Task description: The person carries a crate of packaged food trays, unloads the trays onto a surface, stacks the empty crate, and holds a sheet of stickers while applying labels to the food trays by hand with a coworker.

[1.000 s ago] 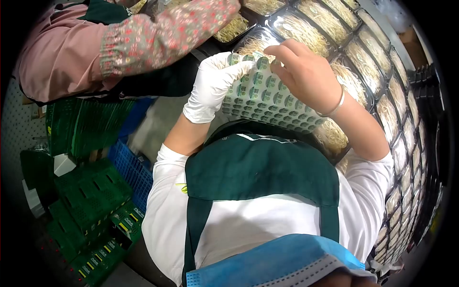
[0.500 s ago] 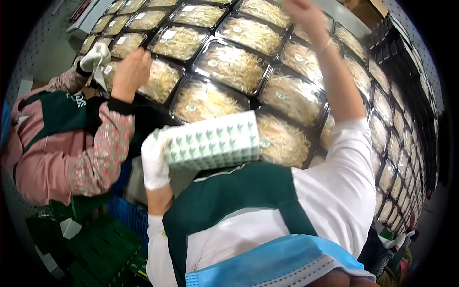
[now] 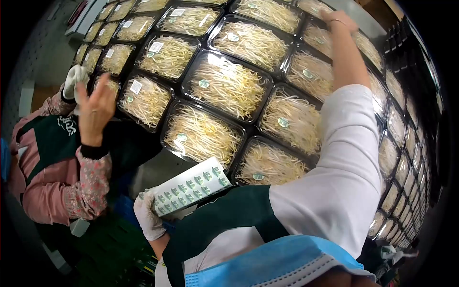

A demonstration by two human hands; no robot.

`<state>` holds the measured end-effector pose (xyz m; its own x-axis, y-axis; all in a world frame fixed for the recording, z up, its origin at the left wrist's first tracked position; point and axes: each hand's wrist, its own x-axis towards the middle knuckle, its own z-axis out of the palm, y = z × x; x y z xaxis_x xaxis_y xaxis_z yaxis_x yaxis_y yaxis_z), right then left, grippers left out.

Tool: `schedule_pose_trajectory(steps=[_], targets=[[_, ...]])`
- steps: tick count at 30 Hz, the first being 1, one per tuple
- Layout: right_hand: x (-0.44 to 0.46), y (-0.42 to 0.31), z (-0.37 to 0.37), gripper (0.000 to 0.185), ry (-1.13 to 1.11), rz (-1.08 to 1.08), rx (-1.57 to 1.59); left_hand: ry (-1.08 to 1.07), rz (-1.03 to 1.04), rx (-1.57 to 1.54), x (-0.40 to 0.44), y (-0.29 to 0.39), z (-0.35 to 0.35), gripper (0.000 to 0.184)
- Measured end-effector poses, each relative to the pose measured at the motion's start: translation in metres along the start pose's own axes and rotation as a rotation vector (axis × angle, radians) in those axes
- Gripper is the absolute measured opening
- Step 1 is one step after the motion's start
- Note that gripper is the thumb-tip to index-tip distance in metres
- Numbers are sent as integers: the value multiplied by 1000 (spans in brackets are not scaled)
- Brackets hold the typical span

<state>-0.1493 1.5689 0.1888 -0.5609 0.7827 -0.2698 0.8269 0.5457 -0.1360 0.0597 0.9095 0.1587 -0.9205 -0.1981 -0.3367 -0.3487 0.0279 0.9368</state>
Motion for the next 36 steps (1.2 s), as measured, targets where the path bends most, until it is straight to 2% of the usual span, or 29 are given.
schedule_pose_trajectory(steps=[1,2,4,5,6,9,11,12,13,14,15,16,17,18,20,22,23,24,25,27,28,29,30,31,32,33,34,35,36], targets=[[1,17,0,46,12,47,-31,16,19,-12,0,-4,-4,12],[0,35,27,47,453,193,-133,-9,19,-9,1,-3,-7,12],[45,116,21,35,523,-36,213,-27,99,20,3,-5,-6,14],[64,148,22,33,438,-85,370,-28,75,21,3,-3,-4,16],[68,164,29,32,459,-106,495,-49,68,22,3,1,-1,16],[54,162,46,33,548,-33,440,-36,79,72,2,3,1,17],[60,155,54,42,552,28,250,-35,50,100,5,5,2,19],[67,152,58,43,561,43,139,-103,116,239,11,11,10,17],[48,141,57,49,491,50,-2,-260,266,506,23,23,26,14],[24,135,49,49,483,56,-2,-456,577,913,39,37,45,12],[-11,125,35,51,475,139,-139,-673,1065,1341,56,58,73,10],[-23,128,31,53,466,222,-274,-870,1472,1556,66,73,107,8],[-22,149,29,58,485,287,-285,-988,1715,1616,73,78,133,6],[-22,176,30,60,567,276,-270,-1085,1839,1608,75,80,150,5],[-7,228,41,53,628,112,209,-1195,1895,1585,75,73,164,4],[-61,225,48,61,387,-104,660,-1219,1894,1603,74,66,167,10],[-82,220,56,61,360,-160,780,-1184,1734,1360,74,61,166,10],[-95,217,68,60,330,-219,900,-1168,1646,1244,73,60,164,10],[-101,216,77,57,376,-225,873,-1155,1562,1119,71,60,162,10],[-108,204,80,55,502,-259,751,-934,1855,1409,71,80,154,18],[-112,196,78,58,484,-237,638,-795,1989,1558,75,93,146,21],[-114,186,81,51,501,-205,426,-639,2114,1707,81,104,136,25],[-117,179,83,46,513,-172,213,-579,2038,1725,86,108,123,25],[-107,184,95,45,502,-238,250,-579,1851,1638,86,105,105,24],[-101,188,94,52,557,-276,115,-626,1563,1455,79,95,85,23],[-112,190,83,56,592,-142,-42,-697,1099,1114,66,75,63,22],[-125,192,74,60,621,-5,-198,-668,640,720,48,50,42,21],[-119,219,72,68,621,22,-213,-608,382,453,28,26,24,20],[-116,245,74,70,594,-36,-195,-583,266,310,13,7,13,19]])
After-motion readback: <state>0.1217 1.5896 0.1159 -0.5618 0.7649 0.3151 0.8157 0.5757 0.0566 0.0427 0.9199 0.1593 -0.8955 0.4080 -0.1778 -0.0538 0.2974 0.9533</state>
